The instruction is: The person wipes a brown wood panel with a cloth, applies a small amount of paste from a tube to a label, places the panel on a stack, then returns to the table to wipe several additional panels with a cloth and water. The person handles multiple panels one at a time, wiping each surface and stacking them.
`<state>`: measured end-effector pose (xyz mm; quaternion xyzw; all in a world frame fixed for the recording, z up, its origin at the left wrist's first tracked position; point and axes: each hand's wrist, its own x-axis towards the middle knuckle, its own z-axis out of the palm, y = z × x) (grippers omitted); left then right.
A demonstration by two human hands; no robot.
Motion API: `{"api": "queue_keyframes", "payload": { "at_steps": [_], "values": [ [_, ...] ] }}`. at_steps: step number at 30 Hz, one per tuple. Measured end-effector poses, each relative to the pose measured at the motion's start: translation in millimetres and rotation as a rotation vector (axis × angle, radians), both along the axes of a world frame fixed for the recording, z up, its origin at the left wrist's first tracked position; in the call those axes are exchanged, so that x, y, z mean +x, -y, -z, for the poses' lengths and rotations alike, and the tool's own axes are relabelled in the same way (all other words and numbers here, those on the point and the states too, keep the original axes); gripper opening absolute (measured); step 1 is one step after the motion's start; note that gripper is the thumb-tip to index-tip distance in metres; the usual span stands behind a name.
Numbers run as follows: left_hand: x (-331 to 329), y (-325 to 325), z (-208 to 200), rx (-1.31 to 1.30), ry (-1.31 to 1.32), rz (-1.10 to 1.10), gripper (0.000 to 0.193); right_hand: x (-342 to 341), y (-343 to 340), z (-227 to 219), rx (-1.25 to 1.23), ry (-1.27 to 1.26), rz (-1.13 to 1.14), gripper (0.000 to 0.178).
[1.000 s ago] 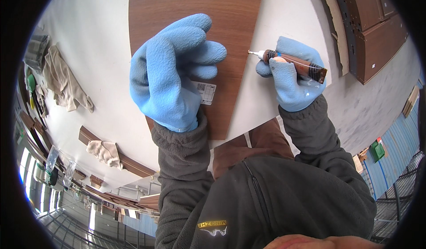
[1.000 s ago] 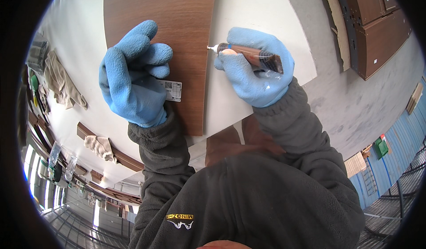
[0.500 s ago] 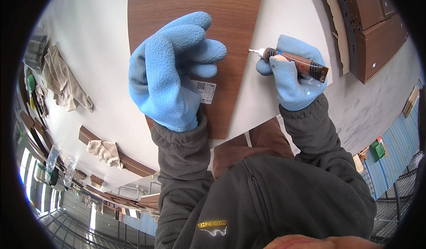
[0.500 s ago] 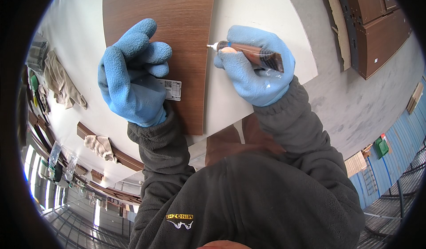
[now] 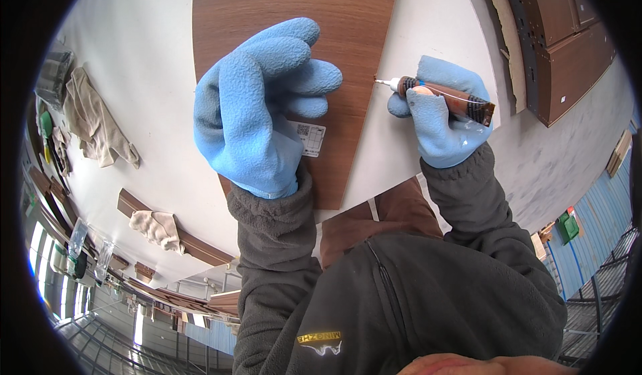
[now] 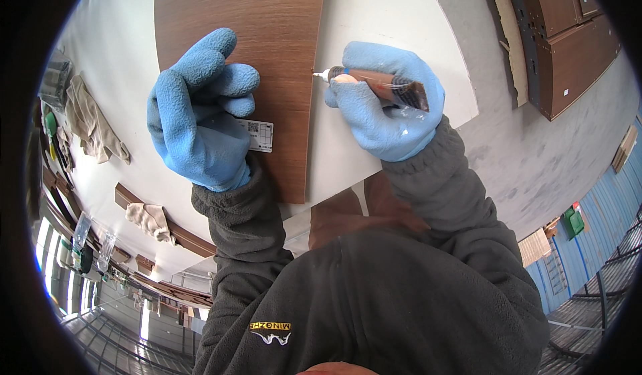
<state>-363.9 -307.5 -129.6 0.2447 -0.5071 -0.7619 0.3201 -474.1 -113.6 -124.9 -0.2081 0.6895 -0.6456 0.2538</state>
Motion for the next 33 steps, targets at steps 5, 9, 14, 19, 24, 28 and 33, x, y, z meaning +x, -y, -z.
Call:
{"api": "queue_keyframes", "payload": {
  "at_steps": [5,9,14,19,24,28,33],
  "values": [
    [1,-1,-2,0.007,0.008,0.007,0.045,3,1,-1,-0.089,0.116,0.072,0.033],
    [0,-3,-6,-0.02,0.031,0.039,0.041,-2,6,-7,-0.137,0.184,0.111,0.033],
    [-1,-11,-21,-0.078,0.022,0.113,0.022,-12,9,-37,-0.208,0.335,0.185,0.027],
    [1,-26,-49,-0.208,0.07,0.285,0.015,-11,2,-82,-0.357,0.351,0.131,0.028],
    [3,-37,-74,-0.553,0.134,0.337,0.023,-4,-3,-107,-0.362,0.389,0.055,0.031],
    [4,-46,-84,-0.674,0.082,0.33,0.022,2,-12,-116,-0.367,0.311,0.021,0.031],
    [4,-58,-86,-0.651,0.039,0.333,0.022,7,-27,-116,-0.336,0.299,0.036,0.033]
  ]
}}
